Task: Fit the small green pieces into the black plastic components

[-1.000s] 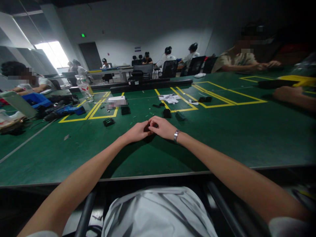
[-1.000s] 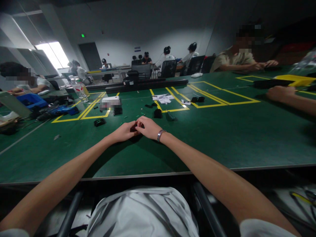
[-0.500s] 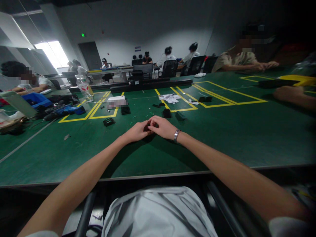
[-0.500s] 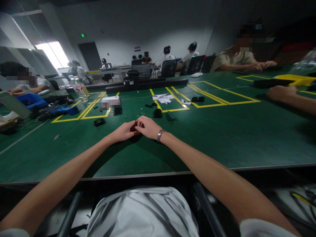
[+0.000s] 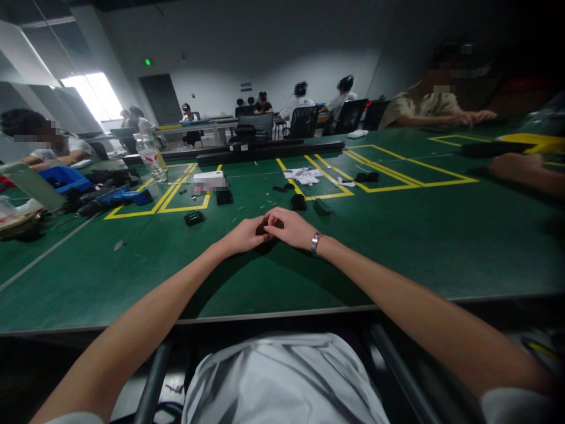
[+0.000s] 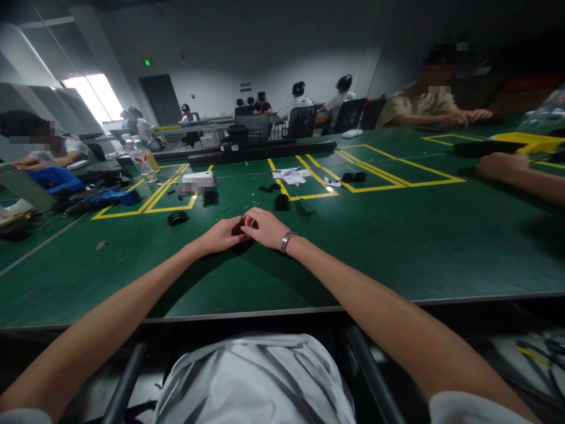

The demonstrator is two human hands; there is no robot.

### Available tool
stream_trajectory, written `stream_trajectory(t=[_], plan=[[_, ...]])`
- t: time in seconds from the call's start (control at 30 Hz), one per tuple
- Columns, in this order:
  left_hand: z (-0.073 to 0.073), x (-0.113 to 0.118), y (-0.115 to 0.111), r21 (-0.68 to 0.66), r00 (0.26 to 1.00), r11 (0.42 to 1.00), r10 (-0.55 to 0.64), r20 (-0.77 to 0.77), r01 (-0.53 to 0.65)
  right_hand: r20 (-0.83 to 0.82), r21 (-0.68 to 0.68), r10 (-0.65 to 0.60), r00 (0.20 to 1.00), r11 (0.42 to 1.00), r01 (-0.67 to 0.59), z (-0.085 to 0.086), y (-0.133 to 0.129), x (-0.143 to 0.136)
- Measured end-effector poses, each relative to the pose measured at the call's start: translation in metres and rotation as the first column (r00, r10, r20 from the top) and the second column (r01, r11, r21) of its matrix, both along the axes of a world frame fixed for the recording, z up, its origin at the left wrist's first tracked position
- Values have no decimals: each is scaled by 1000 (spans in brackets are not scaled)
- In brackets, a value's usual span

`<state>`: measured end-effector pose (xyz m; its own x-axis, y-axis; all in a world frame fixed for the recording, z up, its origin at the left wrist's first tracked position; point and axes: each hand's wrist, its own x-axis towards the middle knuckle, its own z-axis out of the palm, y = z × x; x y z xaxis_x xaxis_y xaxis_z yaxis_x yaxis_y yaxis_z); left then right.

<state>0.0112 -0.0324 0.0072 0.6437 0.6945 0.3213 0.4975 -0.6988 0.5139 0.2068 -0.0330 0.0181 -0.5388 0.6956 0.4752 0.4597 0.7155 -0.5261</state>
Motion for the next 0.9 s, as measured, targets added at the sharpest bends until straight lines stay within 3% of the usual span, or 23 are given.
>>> stream_trajectory(t=[0.9], plan=[[-3, -1, 4, -40, 1000, 999, -18, 15, 18, 14, 12, 14, 1000, 1000, -14, -1, 0, 1]])
